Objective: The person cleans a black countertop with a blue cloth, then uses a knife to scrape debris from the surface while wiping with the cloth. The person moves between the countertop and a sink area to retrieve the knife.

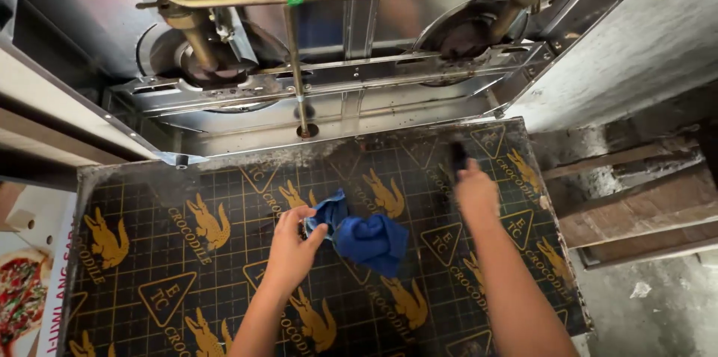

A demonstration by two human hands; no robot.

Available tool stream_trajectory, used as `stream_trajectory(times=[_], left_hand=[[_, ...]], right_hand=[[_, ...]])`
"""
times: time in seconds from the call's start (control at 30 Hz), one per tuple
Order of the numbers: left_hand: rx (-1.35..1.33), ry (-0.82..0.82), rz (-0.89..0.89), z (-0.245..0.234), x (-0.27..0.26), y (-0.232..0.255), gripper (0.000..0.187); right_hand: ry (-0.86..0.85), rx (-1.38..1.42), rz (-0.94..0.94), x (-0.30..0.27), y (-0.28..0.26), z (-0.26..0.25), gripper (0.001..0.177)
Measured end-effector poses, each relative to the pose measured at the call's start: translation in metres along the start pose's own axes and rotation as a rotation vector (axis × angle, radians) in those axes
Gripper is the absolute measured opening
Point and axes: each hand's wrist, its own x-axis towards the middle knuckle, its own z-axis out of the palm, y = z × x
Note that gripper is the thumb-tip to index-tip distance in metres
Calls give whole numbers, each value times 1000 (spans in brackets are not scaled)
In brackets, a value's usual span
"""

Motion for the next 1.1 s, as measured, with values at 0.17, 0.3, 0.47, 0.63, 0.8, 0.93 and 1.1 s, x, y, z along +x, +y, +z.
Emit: stream_trajectory(times=[0.17,0.3,0.47,0.63,0.8,0.93,1.1], left_hand=[[-55,-15,-98,-5,1,-7,39],[-139,21,-57,-17,-4,-16,38],[-189,121,-194,-46,-11,-33,37],[-225,98,-227,-47,-9,-38,38],[-252,93,-213,-48,-9,-39,37],[-168,90,-115,-40,-8,-42,38],[-1,-11,28,-15,-2,-13,44]], right_hand=[[-25,-153,-199,-61,-64,61,35],[45,-222,-365,-53,-56,42,31],[74,108,0,-52,-70,39,38],[-54,-24,-111,-96,-107,66,41],[23,46,-141,-101,-118,54,40],[-143,-108,-130,-120,-139,68,46],[-108,-60,-32,-104,-125,50,47]])
